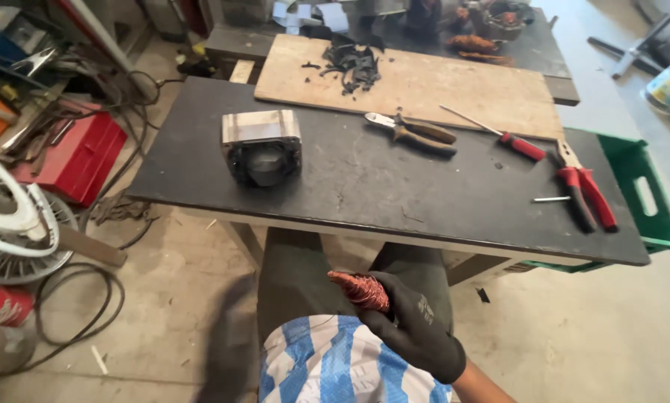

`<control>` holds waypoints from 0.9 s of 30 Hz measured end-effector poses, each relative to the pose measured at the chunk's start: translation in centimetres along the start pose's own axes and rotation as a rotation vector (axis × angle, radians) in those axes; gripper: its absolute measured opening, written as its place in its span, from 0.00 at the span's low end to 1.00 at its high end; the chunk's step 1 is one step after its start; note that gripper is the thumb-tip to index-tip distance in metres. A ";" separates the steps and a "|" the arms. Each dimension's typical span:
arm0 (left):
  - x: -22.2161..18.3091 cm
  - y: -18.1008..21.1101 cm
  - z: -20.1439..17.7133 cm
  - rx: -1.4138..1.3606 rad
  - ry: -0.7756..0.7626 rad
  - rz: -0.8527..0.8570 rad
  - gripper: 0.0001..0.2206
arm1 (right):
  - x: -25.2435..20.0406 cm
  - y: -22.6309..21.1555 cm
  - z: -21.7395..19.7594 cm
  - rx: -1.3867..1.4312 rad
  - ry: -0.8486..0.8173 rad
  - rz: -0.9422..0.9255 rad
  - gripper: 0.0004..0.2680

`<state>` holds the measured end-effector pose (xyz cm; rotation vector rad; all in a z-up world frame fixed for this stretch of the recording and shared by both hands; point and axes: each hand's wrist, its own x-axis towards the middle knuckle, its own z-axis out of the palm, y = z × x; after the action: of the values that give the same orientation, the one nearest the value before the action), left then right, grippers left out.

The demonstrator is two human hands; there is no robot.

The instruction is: Disassembling a motor stator by manually extracting the copper wire windings.

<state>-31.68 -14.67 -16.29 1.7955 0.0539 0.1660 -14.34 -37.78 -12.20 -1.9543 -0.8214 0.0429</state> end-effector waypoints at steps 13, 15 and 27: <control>12.3 -3.0 8.9 0.345 0.197 0.296 0.16 | -0.5 0.5 0.2 -0.381 0.510 0.073 0.21; 13.1 0.4 8.4 0.060 0.059 0.410 0.16 | -0.9 -0.4 -0.6 -0.055 0.282 0.249 0.14; 14.1 -2.4 7.8 -0.520 -0.591 -0.045 0.26 | -4.2 9.7 0.3 1.737 -1.000 1.054 0.23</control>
<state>-16.46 -19.89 -19.14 1.2628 -0.3420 -0.3588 -12.55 -42.74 -21.32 -0.3159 0.0278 1.7675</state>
